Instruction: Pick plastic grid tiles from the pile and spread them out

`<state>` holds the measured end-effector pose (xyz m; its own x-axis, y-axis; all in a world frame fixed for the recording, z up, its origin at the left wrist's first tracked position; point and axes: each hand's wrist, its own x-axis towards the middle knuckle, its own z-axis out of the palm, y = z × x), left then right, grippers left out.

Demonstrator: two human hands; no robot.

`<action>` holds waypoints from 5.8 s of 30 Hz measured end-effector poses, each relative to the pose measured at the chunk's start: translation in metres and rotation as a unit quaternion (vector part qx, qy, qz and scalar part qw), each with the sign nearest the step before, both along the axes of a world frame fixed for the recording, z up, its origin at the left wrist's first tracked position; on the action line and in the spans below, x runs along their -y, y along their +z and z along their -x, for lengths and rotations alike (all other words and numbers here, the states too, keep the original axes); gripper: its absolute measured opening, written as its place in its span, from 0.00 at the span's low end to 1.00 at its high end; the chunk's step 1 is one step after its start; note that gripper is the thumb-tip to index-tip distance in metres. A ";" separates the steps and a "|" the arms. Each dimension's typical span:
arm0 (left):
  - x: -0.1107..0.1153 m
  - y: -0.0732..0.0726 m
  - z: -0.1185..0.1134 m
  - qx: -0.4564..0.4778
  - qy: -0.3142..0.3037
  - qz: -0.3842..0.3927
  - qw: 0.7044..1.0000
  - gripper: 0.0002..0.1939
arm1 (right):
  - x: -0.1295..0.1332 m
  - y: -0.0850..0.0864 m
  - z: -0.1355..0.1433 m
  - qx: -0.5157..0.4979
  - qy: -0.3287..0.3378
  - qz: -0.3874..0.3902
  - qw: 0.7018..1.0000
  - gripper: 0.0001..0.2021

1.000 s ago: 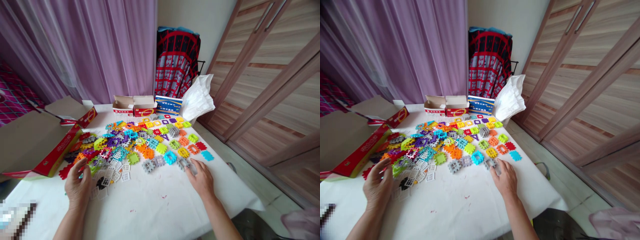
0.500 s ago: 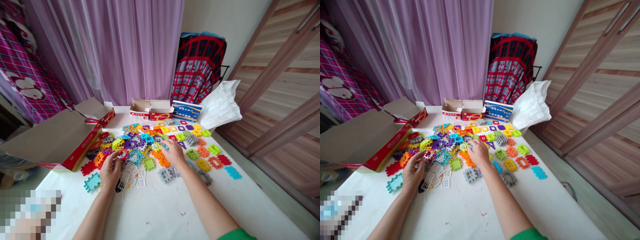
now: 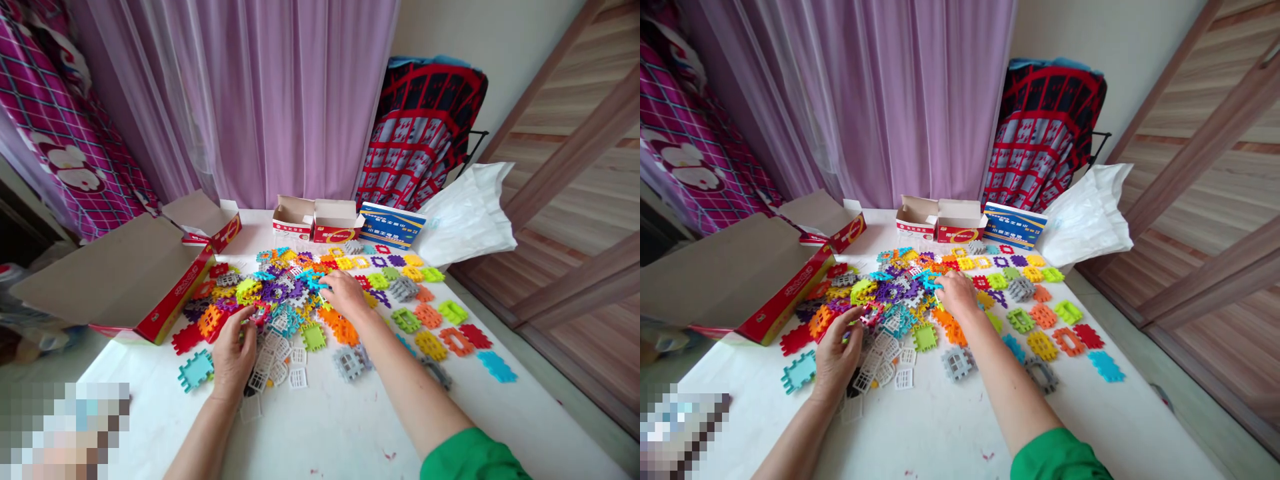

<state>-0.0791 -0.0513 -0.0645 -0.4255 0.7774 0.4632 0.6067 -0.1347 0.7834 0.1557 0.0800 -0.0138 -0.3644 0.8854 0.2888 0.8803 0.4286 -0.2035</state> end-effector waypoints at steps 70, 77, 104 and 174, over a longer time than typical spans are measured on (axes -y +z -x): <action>0.010 0.036 -0.014 0.359 -0.075 0.154 0.917 0.34 | 0.151 -0.058 -0.149 -0.003 -0.210 -0.163 0.964 0.16; 0.009 0.036 -0.012 0.367 -0.083 0.136 0.916 0.32 | 0.151 -0.057 -0.149 0.002 -0.199 -0.166 0.966 0.19; 0.009 0.030 -0.011 0.374 -0.078 0.134 0.914 0.32 | -0.003 0.012 -0.044 0.067 -0.138 0.086 0.984 0.19; 0.017 0.040 -0.007 0.261 -0.028 0.120 0.957 0.28 | 0.176 -0.062 -0.051 -0.108 -0.103 -0.131 0.980 0.09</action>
